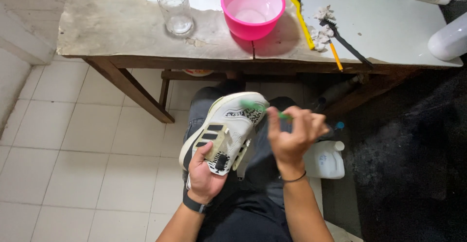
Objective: The person scrubs a white sneaker with a green toothbrush, repeatedly dipping the brush into a pink bucket of water. They focus on the upper and side panels, rotating the shoe to access different areas.
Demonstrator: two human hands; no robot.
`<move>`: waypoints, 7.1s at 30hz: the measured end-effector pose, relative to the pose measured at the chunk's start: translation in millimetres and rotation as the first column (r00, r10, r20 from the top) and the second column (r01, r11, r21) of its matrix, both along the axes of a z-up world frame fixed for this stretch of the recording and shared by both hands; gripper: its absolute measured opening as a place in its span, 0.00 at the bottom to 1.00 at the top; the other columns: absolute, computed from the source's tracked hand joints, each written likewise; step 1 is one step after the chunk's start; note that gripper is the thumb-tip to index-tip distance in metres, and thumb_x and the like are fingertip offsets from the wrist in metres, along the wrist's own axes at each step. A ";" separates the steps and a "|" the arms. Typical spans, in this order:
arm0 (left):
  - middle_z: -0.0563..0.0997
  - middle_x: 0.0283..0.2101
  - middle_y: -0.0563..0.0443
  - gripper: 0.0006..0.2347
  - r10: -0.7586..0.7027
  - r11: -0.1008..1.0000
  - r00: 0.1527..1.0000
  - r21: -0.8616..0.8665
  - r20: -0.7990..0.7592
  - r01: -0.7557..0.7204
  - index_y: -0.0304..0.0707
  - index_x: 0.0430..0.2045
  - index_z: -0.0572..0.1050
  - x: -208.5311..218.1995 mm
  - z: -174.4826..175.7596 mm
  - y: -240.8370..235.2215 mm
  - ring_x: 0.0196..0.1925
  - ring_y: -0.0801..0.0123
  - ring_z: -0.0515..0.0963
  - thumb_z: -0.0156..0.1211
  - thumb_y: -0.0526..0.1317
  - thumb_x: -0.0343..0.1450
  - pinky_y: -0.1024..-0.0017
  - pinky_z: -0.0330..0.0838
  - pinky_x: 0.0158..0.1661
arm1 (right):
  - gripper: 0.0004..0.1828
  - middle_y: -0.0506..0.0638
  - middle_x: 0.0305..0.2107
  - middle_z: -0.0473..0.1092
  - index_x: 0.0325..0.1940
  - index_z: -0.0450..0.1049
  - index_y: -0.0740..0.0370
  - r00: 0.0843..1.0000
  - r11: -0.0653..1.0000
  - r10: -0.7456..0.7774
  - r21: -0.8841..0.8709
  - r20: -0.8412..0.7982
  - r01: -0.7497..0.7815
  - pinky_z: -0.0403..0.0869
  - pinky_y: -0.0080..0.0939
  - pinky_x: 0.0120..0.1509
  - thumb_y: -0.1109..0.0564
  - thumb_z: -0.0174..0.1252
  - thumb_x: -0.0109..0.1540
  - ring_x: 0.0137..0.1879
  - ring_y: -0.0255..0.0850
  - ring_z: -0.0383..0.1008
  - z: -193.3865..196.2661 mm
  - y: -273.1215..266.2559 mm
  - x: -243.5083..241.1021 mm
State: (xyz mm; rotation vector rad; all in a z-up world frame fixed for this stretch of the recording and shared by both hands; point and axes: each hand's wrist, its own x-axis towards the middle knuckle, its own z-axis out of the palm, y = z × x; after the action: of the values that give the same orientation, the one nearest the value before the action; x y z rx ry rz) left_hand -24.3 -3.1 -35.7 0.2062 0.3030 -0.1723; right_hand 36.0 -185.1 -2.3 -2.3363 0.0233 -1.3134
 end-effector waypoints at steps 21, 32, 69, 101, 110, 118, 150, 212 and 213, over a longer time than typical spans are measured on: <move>0.69 0.64 0.36 0.25 0.004 1.000 0.925 -0.012 -0.381 -0.009 0.28 0.63 0.64 30.6 52.6 -29.8 0.66 0.48 0.66 0.39 0.42 0.70 0.54 0.56 0.69 | 0.18 0.43 0.29 0.71 0.33 0.73 0.53 0.994 0.998 -0.069 -0.009 -0.090 0.068 0.54 0.51 0.50 0.41 0.68 0.63 0.42 0.48 0.64 5.6 -15.8 27.3; 0.70 0.64 0.40 0.25 0.112 0.985 0.939 -0.085 -0.325 -0.147 0.34 0.62 0.65 67.7 55.6 -30.5 0.67 0.51 0.67 0.42 0.44 0.69 0.55 0.56 0.69 | 0.20 0.44 0.27 0.69 0.32 0.72 0.55 0.999 0.994 -0.047 -0.103 0.012 0.048 0.56 0.52 0.49 0.39 0.66 0.64 0.40 0.50 0.64 37.2 -3.4 61.6; 0.70 0.62 0.33 0.24 0.281 0.951 0.940 -0.072 -0.191 -0.299 0.27 0.61 0.65 70.1 -7.5 -48.7 0.66 0.42 0.67 0.43 0.38 0.68 0.47 0.57 0.68 | 0.19 0.40 0.24 0.68 0.33 0.75 0.50 0.978 0.979 -0.131 -0.175 -0.160 0.103 0.53 0.52 0.48 0.38 0.74 0.62 0.39 0.49 0.63 54.2 -0.1 75.3; 0.70 0.62 0.33 0.25 0.285 0.949 0.934 -0.073 -0.214 -0.306 0.27 0.61 0.65 70.1 -6.7 -49.9 0.66 0.42 0.67 0.43 0.38 0.67 0.47 0.56 0.68 | 0.21 0.40 0.20 0.67 0.30 0.74 0.47 0.943 0.953 -0.135 -0.300 -0.304 0.040 0.53 0.49 0.46 0.34 0.72 0.62 0.37 0.46 0.63 92.3 14.3 77.9; 0.68 0.65 0.35 0.27 0.158 0.980 0.969 -0.091 -0.191 -0.177 0.30 0.63 0.63 76.4 33.1 -25.7 0.68 0.44 0.64 0.42 0.46 0.69 0.49 0.54 0.69 | 0.21 0.39 0.23 0.68 0.31 0.75 0.49 0.984 0.968 -0.029 -0.250 -0.176 -0.016 0.52 0.48 0.49 0.33 0.67 0.63 0.38 0.44 0.62 59.6 6.8 78.3; 0.69 0.64 0.33 0.27 0.012 0.974 0.994 -0.226 0.107 0.013 0.28 0.62 0.65 79.2 8.8 6.4 0.67 0.44 0.66 0.52 0.49 0.71 0.49 0.56 0.67 | 0.19 0.40 0.25 0.68 0.32 0.74 0.52 0.994 0.944 0.078 -0.316 -0.072 -0.097 0.54 0.49 0.54 0.38 0.66 0.64 0.38 0.47 0.64 48.7 -1.0 74.6; 0.74 0.59 0.33 0.22 -0.044 0.985 0.997 -0.169 -0.067 0.032 0.29 0.56 0.71 88.0 2.7 14.5 0.62 0.42 0.72 0.50 0.44 0.70 0.47 0.63 0.63 | 0.20 0.44 0.24 0.65 0.30 0.74 0.54 0.995 0.932 0.092 -0.348 -0.037 -0.099 0.50 0.48 0.55 0.38 0.66 0.65 0.43 0.49 0.62 61.1 -22.9 85.7; 0.79 0.49 0.28 0.26 -0.229 0.970 0.875 -0.030 -0.427 0.240 0.25 0.49 0.75 80.1 46.7 5.2 0.53 0.37 0.78 0.49 0.49 0.65 0.38 0.68 0.57 | 0.25 0.43 0.19 0.64 0.33 0.71 0.54 0.920 0.967 0.249 0.132 -0.302 -0.218 0.62 0.45 0.56 0.36 0.73 0.60 0.40 0.47 0.68 -43.2 -107.8 28.4; 0.80 0.47 0.29 0.26 -0.223 0.970 0.871 -0.008 -0.439 0.244 0.24 0.48 0.75 83.7 51.0 6.2 0.51 0.37 0.79 0.49 0.50 0.66 0.39 0.70 0.56 | 0.25 0.43 0.17 0.63 0.33 0.71 0.55 0.927 0.966 0.246 0.151 -0.284 -0.210 0.63 0.46 0.56 0.35 0.74 0.60 0.39 0.46 0.67 -46.8 -110.7 28.9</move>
State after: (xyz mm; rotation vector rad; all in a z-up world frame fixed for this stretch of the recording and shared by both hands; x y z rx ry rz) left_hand 59.4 3.1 15.3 0.2509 0.7337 -0.4556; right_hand 64.9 -295.8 -49.0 -2.3333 -0.0723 -0.8152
